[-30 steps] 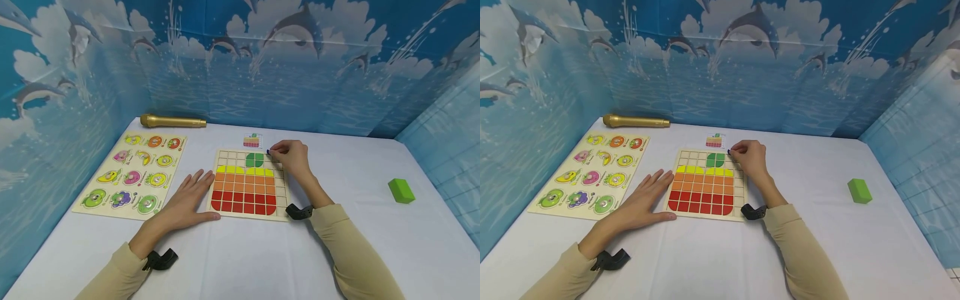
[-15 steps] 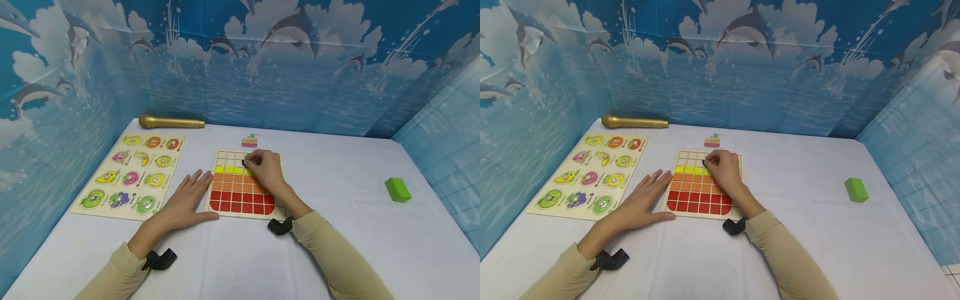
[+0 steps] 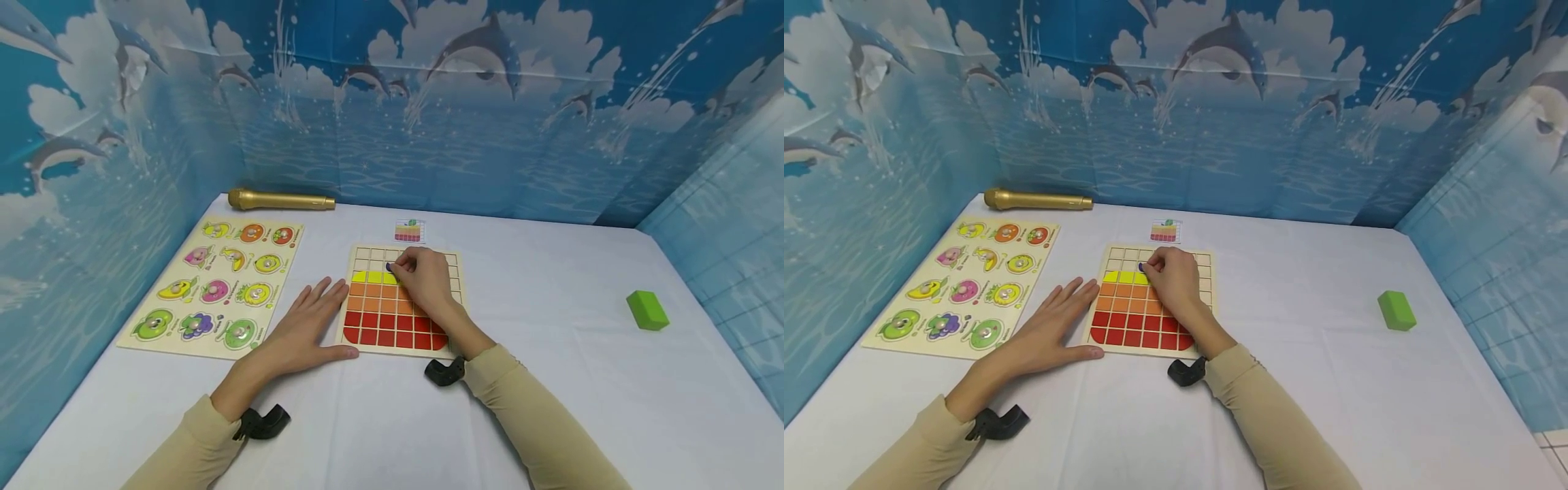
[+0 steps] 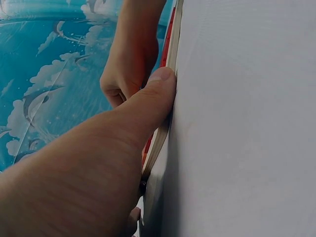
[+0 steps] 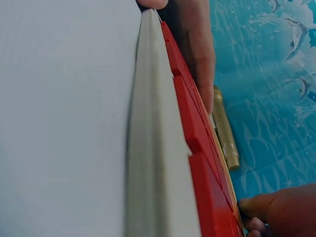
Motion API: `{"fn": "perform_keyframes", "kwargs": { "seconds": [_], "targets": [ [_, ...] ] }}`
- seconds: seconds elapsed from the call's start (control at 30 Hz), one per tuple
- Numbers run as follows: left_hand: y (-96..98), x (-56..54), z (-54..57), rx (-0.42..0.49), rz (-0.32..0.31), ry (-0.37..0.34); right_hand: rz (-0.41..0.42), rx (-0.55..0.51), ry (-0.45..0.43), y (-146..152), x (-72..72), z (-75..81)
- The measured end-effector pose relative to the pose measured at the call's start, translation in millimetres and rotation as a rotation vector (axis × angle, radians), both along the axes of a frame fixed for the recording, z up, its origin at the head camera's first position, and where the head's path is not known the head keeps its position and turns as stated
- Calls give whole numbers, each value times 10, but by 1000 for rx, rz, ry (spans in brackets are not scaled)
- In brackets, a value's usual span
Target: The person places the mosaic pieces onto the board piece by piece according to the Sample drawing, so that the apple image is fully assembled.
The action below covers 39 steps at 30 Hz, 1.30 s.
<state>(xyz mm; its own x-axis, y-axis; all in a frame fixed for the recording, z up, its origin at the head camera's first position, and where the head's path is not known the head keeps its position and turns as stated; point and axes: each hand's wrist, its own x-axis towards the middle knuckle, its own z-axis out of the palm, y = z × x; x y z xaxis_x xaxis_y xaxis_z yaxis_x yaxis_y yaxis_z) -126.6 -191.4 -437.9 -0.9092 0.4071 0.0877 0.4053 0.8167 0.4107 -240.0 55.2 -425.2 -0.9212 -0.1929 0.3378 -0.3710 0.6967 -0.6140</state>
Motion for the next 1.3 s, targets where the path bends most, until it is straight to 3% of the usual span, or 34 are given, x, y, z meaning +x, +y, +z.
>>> {"fn": "perform_keyframes", "kwargs": {
  "seconds": [0.6,0.8,1.0,1.3],
  "targets": [
    [49,4,30,4,-36,23,4,4,52,56,60,38],
    [46,26,43,4,-28,5,36,-24,83,173,98,153],
    [16,44,38,12,-14,-7,40,-20,50,531,266,259],
    [-7,39,23,20,-26,24,-61,142,38,1453,691,211]
  ]
}}
